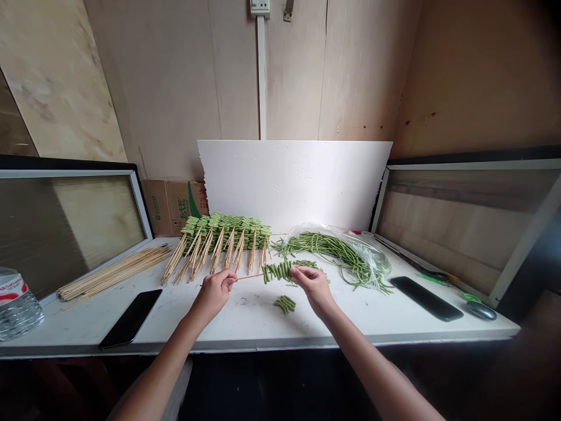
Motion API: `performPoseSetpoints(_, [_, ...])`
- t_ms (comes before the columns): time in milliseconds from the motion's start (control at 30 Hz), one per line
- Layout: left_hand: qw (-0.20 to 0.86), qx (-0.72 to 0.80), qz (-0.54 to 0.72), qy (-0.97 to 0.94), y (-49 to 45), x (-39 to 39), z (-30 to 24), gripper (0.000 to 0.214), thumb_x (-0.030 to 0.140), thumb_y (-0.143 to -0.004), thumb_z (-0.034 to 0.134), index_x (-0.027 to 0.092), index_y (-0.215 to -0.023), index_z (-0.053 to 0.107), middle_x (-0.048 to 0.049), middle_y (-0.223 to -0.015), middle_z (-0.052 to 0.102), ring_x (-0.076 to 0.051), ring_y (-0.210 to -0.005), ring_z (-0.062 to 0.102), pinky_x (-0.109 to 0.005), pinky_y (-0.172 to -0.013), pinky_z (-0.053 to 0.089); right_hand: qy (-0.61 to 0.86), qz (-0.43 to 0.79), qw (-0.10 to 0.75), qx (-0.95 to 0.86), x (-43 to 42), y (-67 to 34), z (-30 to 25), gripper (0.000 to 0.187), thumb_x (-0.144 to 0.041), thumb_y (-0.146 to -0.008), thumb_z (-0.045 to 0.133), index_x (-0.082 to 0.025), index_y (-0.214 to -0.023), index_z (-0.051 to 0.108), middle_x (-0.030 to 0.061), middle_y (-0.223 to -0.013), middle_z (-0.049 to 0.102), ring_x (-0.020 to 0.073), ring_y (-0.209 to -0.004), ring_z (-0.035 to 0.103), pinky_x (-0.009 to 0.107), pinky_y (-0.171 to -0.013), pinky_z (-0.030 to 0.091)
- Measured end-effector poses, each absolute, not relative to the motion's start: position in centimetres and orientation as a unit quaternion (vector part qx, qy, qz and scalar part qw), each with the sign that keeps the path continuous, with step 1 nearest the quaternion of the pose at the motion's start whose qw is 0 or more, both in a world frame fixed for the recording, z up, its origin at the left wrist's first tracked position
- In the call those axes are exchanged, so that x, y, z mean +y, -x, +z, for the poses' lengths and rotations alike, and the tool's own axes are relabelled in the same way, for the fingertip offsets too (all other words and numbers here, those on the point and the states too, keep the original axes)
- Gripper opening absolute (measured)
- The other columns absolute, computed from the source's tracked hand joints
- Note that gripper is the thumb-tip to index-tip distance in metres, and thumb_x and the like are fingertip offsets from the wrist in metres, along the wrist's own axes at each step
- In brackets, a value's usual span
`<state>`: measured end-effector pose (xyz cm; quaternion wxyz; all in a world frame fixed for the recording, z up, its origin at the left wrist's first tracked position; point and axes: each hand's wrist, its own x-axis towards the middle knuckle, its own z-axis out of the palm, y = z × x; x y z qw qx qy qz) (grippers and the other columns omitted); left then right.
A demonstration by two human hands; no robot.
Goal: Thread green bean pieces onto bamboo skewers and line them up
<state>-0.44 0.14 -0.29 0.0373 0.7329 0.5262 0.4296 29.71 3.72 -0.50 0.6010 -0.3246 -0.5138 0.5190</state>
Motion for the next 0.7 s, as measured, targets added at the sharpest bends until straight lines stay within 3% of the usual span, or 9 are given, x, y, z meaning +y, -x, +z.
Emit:
performPoseSetpoints(100, [0.043,0.530,0.442,-0.723,0.8,0.3,-0.3,0.022,0.016,-0.090,0.047,0.020,-0.086,0.068,-0.0003,-0.065,0.063,-0.016,-0.064,0.062,-0.023,-0.064,0.045,0.323,0.535,0.593,-0.509,3.7,-29.8,-0.1,0.030,-0.046,-0.069,0.091,-0.022,-0.086,0.084,0.0083,-0.099,0.081,0.0256,-0.092,0.074,0.042,-0.091,0.060])
performPoseSetpoints(167, [0.050,0.533,0.448,-0.716,1.0,0.4,-0.4,0.021,0.016,-0.090,0.048,0.020,-0.086,0.068,-0.0001,-0.065,0.063,-0.016,-0.063,0.061,-0.022,-0.062,0.045,0.318,0.539,0.584,-0.516,3.6,-30.2,0.6,0.036,-0.046,-0.069,0.091,-0.023,-0.096,0.084,0.0094,-0.107,0.080,0.0276,-0.098,0.074,0.043,-0.092,0.060])
performPoseSetpoints(300, [0.044,0.533,0.455,-0.711,1.4,0.5,-0.4,0.021,0.018,-0.091,0.047,0.019,-0.085,0.068,0.0010,-0.063,0.060,-0.015,-0.059,0.057,-0.023,-0.061,0.043,0.346,0.474,0.541,-0.602,3.8,-32.3,2.3,0.047,-0.058,-0.084,0.076,-0.023,-0.116,0.080,0.0125,-0.116,0.079,0.0313,-0.112,0.072,0.041,-0.084,0.062])
performPoseSetpoints(367, [0.045,0.541,0.455,-0.706,1.6,0.6,-0.3,0.022,0.019,-0.092,0.047,0.019,-0.085,0.067,0.0008,-0.063,0.060,-0.015,-0.058,0.057,-0.023,-0.061,0.043,0.404,0.390,0.460,-0.688,4.0,-33.3,2.6,0.045,-0.060,-0.090,0.067,-0.021,-0.107,0.082,0.0131,-0.104,0.081,0.0299,-0.099,0.074,0.038,-0.075,0.060])
performPoseSetpoints(500, [0.046,0.557,0.444,-0.700,1.8,0.6,-0.5,0.022,0.021,-0.092,0.046,0.019,-0.085,0.067,-0.0005,-0.065,0.063,-0.016,-0.060,0.058,-0.024,-0.061,0.043,0.445,0.264,0.268,-0.813,4.3,-33.9,1.5,0.034,-0.048,-0.092,0.065,-0.021,-0.089,0.084,0.0095,-0.088,0.081,0.0242,-0.075,0.073,0.035,-0.067,0.056])
performPoseSetpoints(600, [0.046,0.559,0.434,-0.705,1.8,0.7,-0.7,0.022,0.021,-0.091,0.045,0.019,-0.085,0.066,-0.0007,-0.065,0.063,-0.017,-0.061,0.059,-0.024,-0.061,0.043,0.444,0.255,0.217,-0.831,4.1,-33.0,0.3,0.024,-0.040,-0.090,0.067,-0.024,-0.086,0.085,0.0074,-0.089,0.082,0.0240,-0.076,0.073,0.032,-0.064,0.053])
performPoseSetpoints(700, [0.053,0.559,0.429,-0.708,1.8,0.7,-0.7,0.021,0.020,-0.091,0.046,0.020,-0.085,0.066,-0.0013,-0.066,0.064,-0.018,-0.063,0.061,-0.024,-0.063,0.044,0.483,0.221,0.217,-0.819,3.8,-32.0,-0.5,0.016,-0.030,-0.086,0.070,-0.024,-0.082,0.085,0.0074,-0.086,0.082,0.0243,-0.075,0.073,0.031,-0.064,0.052])
